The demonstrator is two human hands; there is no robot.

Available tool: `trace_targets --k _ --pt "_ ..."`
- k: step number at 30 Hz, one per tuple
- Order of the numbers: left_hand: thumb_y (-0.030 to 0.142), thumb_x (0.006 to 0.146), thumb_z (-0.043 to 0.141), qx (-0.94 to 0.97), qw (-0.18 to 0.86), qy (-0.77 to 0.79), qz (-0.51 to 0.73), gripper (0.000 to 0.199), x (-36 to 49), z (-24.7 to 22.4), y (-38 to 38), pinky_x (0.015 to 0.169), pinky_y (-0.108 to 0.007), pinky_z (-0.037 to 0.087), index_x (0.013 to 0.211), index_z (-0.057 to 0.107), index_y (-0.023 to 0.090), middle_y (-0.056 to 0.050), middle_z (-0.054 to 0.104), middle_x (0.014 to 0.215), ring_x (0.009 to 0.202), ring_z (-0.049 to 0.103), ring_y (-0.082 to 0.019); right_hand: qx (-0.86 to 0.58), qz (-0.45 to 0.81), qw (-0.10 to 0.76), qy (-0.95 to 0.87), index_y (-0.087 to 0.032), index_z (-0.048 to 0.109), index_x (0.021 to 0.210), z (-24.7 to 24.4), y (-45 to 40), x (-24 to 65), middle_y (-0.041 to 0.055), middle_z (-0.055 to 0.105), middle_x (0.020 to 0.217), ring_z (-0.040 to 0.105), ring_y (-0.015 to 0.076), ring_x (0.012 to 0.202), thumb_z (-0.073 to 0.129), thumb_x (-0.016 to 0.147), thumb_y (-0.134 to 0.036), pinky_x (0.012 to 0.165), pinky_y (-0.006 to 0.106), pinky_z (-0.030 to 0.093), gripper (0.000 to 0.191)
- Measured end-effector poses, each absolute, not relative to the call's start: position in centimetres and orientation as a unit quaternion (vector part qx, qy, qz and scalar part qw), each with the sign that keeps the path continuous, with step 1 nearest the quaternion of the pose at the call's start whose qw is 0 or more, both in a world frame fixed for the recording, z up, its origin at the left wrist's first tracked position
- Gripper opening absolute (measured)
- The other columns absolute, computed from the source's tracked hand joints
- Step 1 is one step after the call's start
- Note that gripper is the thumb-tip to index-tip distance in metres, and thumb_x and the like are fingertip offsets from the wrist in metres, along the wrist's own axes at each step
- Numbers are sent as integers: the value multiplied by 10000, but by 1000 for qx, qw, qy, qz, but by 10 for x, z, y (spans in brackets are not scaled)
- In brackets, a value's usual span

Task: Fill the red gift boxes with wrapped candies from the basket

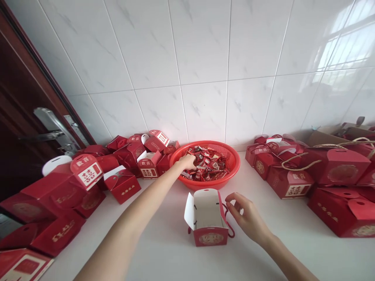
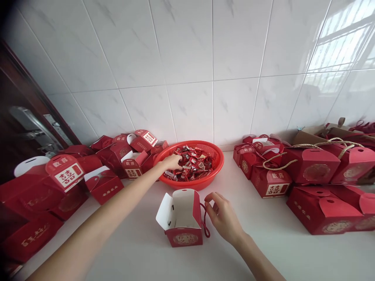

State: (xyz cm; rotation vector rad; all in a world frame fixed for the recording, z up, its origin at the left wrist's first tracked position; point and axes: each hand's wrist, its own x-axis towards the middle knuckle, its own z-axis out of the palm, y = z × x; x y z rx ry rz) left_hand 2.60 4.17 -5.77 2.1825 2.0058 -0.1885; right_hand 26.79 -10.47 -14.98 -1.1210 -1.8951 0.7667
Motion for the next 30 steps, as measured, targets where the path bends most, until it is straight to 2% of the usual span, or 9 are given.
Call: trace_targets --k 7,12,16,20,23,27,30 --pt "334 951 615 721 114 682 -51 326 25 -61 48 895 -440 552 1229 600 165 -100 617 1242 1065 632 -231 -430 296 382 -763 -242 579 874 -148 -109 266 30 658 837 591 165 585 446 939 -318 580 306 476 168" --pt "361 960 597 723 183 663 65 312 19 -60 48 875 -425 559 1201 614 163 -87 629 1212 1031 640 -229 -435 282 402 -755 -242 580 852 -145 -108 269 34 651 811 580 164 578 446 927 -313 554 300 478 169" --pt "411 955 577 729 274 604 171 327 15 -52 37 834 -368 552 1124 658 144 -73 686 1101 964 656 -218 -439 295 422 -737 -238 590 852 -142 -107 270 34 646 760 578 174 592 457 931 -361 547 302 474 198" --pt "392 943 556 729 368 524 242 313 26 -42 20 847 -327 536 1082 692 147 -80 728 1062 953 671 -198 -432 358 453 -693 -228 605 891 -142 -106 270 42 670 820 587 163 579 494 937 -500 554 309 492 297" --pt "372 898 619 736 423 463 256 282 45 -35 5 876 -331 530 1036 717 147 -84 741 1049 979 680 -207 -412 429 497 -632 -222 602 1026 -138 -106 272 61 688 904 620 167 613 534 910 -582 602 325 528 384" --pt "282 888 636 787 466 327 238 229 76 -29 -17 934 -325 502 1057 731 158 -64 743 1059 1035 669 -208 -362 530 527 -557 -233 552 1235 -132 -106 274 94 695 1039 681 206 750 580 896 -578 679 356 551 484" --pt "246 882 645 831 441 285 184 276 94 -29 -30 911 -319 502 1136 712 163 -68 736 1084 1015 671 -210 -318 598 520 -520 -225 596 1186 -130 -107 274 87 703 988 695 220 761 609 897 -543 704 375 549 431"
